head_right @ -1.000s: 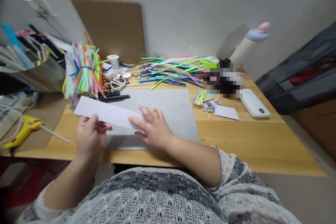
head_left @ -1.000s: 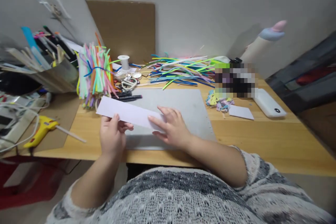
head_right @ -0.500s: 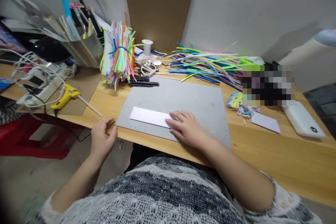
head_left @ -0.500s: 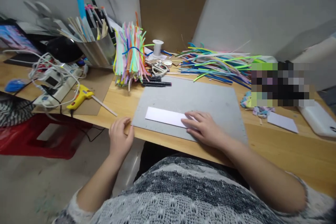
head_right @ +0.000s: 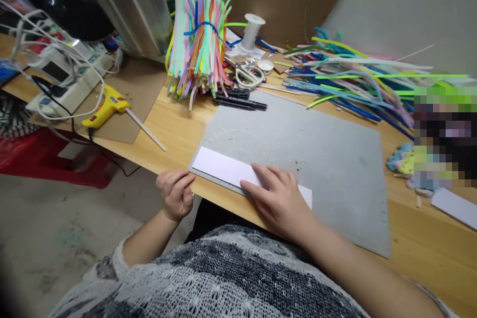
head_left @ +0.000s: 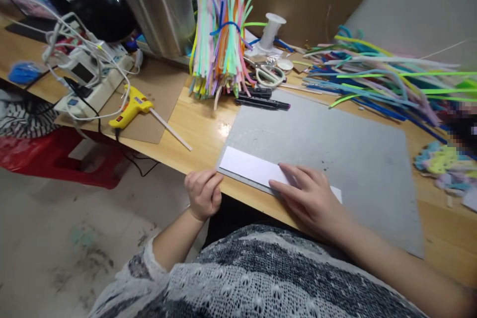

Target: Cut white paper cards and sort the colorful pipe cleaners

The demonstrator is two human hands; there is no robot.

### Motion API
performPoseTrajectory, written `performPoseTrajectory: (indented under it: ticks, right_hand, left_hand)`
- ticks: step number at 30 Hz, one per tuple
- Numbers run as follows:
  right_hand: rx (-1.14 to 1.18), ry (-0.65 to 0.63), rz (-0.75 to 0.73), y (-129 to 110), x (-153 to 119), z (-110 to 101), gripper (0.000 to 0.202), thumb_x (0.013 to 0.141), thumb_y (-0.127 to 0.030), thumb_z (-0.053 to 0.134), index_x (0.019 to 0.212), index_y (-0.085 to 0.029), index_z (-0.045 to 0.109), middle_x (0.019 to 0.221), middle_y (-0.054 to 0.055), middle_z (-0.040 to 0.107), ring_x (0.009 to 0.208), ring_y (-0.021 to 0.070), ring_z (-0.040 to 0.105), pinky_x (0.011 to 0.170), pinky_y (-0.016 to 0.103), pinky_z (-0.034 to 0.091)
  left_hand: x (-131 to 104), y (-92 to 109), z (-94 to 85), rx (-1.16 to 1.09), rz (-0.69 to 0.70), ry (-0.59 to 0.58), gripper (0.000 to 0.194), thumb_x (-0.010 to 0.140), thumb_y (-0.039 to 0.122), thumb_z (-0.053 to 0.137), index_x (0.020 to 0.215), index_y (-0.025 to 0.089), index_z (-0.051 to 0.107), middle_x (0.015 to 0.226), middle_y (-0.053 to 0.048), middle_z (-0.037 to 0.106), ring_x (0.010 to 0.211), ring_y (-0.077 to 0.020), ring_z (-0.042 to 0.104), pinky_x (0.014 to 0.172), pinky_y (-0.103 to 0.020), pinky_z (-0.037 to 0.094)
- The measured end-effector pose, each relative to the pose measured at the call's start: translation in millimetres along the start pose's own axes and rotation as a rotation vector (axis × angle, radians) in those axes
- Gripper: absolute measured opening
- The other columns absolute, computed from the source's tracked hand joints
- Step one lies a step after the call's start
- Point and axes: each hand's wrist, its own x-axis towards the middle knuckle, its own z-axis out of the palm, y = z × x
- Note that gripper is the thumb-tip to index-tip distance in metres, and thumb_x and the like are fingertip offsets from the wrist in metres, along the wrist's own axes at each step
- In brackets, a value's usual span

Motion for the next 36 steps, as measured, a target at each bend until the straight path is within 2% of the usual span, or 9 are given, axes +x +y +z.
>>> performPoseTrajectory:
  ticks: [6,11,14,19,23,27,36]
  right_hand:
    - [-0.021,-0.009,-0.021,2,-1,0,0.035,0.090,-0.019,0.048,0.122,-0.029,0.056,0.136,0.013,0.047,0.112,0.0331,0.046,0.082,0.051,0.041]
    - [-0.031,-0.011,-0.030,5,-3,2,0.038,0.088,-0.018,0.050,0.123,-0.032,0.055,0.136,0.011,0.047,0.110,0.0321,0.048,0.082,0.050,0.042]
    - [-0.039,-0.024,-0.034,6,-5,2,0.042,0.088,-0.017,0.051,0.127,-0.034,0.052,0.138,0.011,0.045,0.111,0.0322,0.048,0.082,0.049,0.042]
    - [-0.025,-0.048,-0.041,8,-8,1,0.053,0.086,-0.014,0.052,0.134,-0.036,0.045,0.142,0.011,0.041,0.111,0.0329,0.048,0.082,0.050,0.042]
    - [-0.043,-0.056,-0.052,8,-10,0,0.059,0.087,-0.015,0.048,0.140,-0.038,0.038,0.142,0.011,0.041,0.109,0.0339,0.049,0.078,0.049,0.042]
    - [-0.061,-0.055,-0.045,7,-11,0,0.062,0.088,-0.016,0.046,0.143,-0.040,0.032,0.142,0.011,0.042,0.107,0.0339,0.050,0.076,0.049,0.042]
    - [-0.041,-0.080,-0.047,5,-10,-3,0.055,0.090,-0.014,0.047,0.141,-0.034,0.039,0.142,0.013,0.040,0.109,0.0352,0.050,0.078,0.048,0.042]
  left_hand:
    - [3,8,-2.5,0.018,-0.028,-0.033,0.043,0.080,0.026,0.046,0.122,0.026,0.058,0.097,-0.008,0.067,0.090,-0.0238,0.057,0.088,-0.040,0.036]
    - [18,27,-7.1,0.015,-0.075,-0.160,0.049,0.079,0.028,0.052,0.127,0.027,0.055,0.108,-0.008,0.066,0.098,-0.0249,0.053,0.086,-0.041,0.035]
    - [25,33,-7.3,-0.032,-0.060,-0.199,0.049,0.077,0.024,0.053,0.127,0.025,0.056,0.105,-0.006,0.068,0.096,-0.0240,0.053,0.084,-0.040,0.034]
    - [25,29,-4.9,-0.061,-0.010,-0.160,0.045,0.078,0.025,0.054,0.122,0.020,0.060,0.099,-0.005,0.071,0.093,-0.0223,0.054,0.080,-0.039,0.035]
    - [20,27,-3.1,-0.073,-0.006,-0.107,0.039,0.080,0.028,0.052,0.117,0.022,0.063,0.094,-0.003,0.073,0.089,-0.0216,0.054,0.080,-0.039,0.035]
    - [17,28,-1.0,-0.054,-0.008,-0.101,0.036,0.081,0.029,0.050,0.113,0.023,0.065,0.091,-0.003,0.073,0.089,-0.0215,0.055,0.080,-0.039,0.035]
    - [9,31,6.4,-0.017,-0.025,-0.026,0.037,0.089,0.031,0.037,0.109,0.020,0.067,0.091,-0.004,0.070,0.089,-0.0175,0.056,0.083,-0.034,0.036]
